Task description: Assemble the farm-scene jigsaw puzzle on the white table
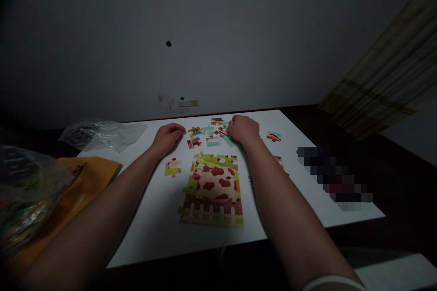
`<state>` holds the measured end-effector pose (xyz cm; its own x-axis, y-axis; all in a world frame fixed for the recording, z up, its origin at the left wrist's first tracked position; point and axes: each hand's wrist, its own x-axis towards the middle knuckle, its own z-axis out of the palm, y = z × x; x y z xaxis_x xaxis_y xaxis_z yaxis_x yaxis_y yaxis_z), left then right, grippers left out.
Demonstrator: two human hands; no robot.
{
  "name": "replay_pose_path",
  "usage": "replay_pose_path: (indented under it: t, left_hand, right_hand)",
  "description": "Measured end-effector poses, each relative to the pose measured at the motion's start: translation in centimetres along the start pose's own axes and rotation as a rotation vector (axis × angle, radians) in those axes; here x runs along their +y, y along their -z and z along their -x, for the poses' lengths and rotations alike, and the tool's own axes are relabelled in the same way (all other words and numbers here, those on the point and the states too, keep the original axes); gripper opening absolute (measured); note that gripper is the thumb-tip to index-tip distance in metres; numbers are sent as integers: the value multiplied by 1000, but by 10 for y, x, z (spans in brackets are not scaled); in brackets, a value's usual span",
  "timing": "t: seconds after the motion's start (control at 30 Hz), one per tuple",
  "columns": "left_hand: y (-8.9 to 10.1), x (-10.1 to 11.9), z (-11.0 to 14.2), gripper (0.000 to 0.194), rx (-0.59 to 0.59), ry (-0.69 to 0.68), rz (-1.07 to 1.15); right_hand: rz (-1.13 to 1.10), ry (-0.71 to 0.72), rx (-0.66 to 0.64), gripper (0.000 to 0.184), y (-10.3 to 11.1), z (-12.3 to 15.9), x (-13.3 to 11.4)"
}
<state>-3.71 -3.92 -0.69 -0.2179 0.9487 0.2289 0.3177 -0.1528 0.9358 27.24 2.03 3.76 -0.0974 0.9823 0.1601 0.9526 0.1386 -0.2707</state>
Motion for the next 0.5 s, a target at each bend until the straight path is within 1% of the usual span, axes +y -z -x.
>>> replay_pose_path:
  t: [0.17,0.3,0.5]
  left_hand:
    - [0,-2,0,13,-7,-4,2]
    - [1,-4,-1,13,-14,-10,-19]
    - [-1,-5,2,14,-30,-12,-41]
  right_hand:
    - [-58,-54,131,40,0,-1,2]
    - [-80,-81,155,40,0,0,2]
    - [-59,-42,204,38,-6,0,5]
